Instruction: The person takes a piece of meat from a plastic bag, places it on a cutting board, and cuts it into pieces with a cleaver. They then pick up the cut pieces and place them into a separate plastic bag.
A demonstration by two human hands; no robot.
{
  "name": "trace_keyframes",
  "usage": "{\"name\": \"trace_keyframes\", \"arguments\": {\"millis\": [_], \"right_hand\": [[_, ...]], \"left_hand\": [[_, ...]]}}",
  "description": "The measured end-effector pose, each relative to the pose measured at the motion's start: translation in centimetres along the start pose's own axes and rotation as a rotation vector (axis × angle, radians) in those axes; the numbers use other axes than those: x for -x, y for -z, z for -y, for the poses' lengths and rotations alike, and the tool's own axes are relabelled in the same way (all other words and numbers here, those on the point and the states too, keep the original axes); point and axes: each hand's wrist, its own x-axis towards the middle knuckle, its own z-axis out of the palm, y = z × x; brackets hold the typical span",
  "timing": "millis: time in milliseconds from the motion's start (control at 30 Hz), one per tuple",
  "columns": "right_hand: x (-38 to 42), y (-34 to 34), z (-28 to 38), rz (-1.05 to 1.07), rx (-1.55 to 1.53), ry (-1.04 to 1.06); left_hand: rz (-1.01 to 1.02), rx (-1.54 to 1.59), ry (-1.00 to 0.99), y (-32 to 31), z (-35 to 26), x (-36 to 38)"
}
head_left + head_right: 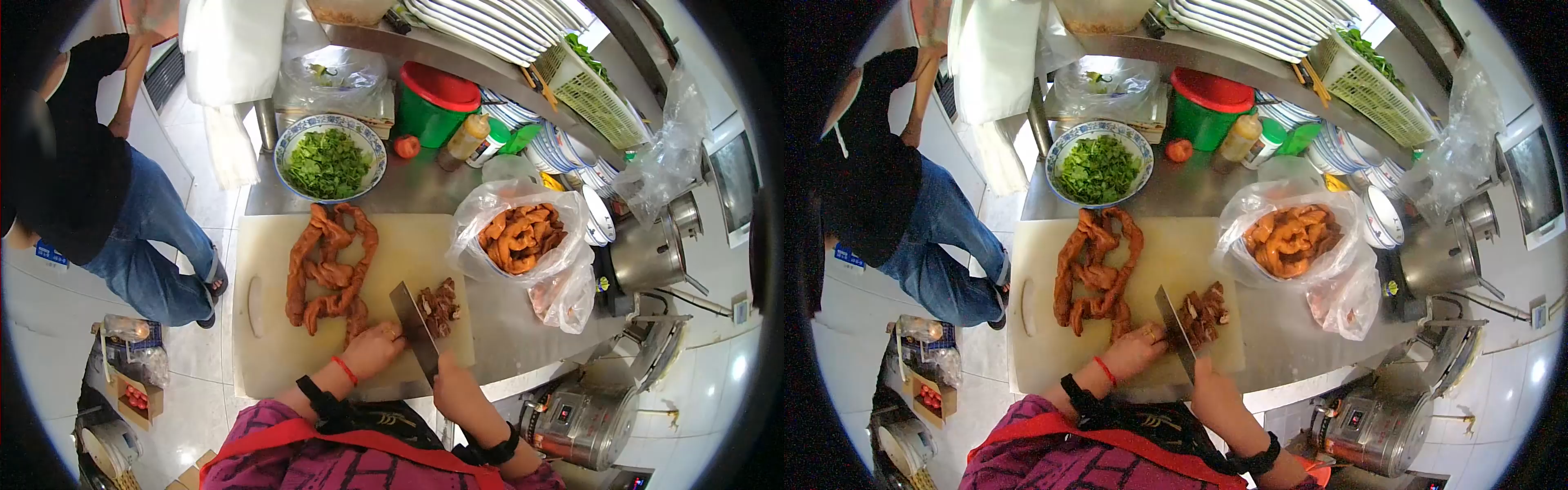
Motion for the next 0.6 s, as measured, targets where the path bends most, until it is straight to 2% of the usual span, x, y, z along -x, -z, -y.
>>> {"name": "trace_keyframes", "arguments": {"millis": [67, 133, 200, 267, 300, 367, 433, 467, 600], "right_hand": [[-0.9, -0.1, 0.0, 0.042, 0.023, 0.023], [-2.4, -1.5, 0.0, -0.103, -0.068, 0.054], [-6.1, -2.1, 0.6, -0.141, -0.067, 0.069], [-6.7, -2.2, 0.8, -0.198, -0.072, 0.087], [-6.6, -2.0, 0.7, -0.266, -0.131, 0.088], [-6.3, -1.2, 0.3, -0.336, -0.182, 0.102], [-3.8, -0.4, 0.5, -0.461, -0.17, 0.217], [-2.3, 0.5, 1.1, -0.307, -0.207, 0.113], [-0.4, -0.3, 1.1, -0.224, -0.095, 0.136]], "left_hand": [[-0.004, 0.033, -0.002, -0.4, 0.2, 0.1], [0.057, 0.05, 0.013, -0.2, 0.2, 0.0], [0.113, 0.066, 0.019, 0.3, -0.1, -0.2], [0.24, 0.027, 0.045, 1.2, -0.5, -0.4], [0.238, 0.016, 0.035, 1.1, -0.4, -0.2], [-0.179, 0.005, -0.084, 0.5, -0.2, 0.1], [-0.16, 0.012, -0.092, 2.7, -0.2, 0.3], [-0.128, 0.025, -0.109, 3.6, -0.2, 0.9], [-0.02, 0.002, -0.1, 2.7, 1.2, 2.0]]}}
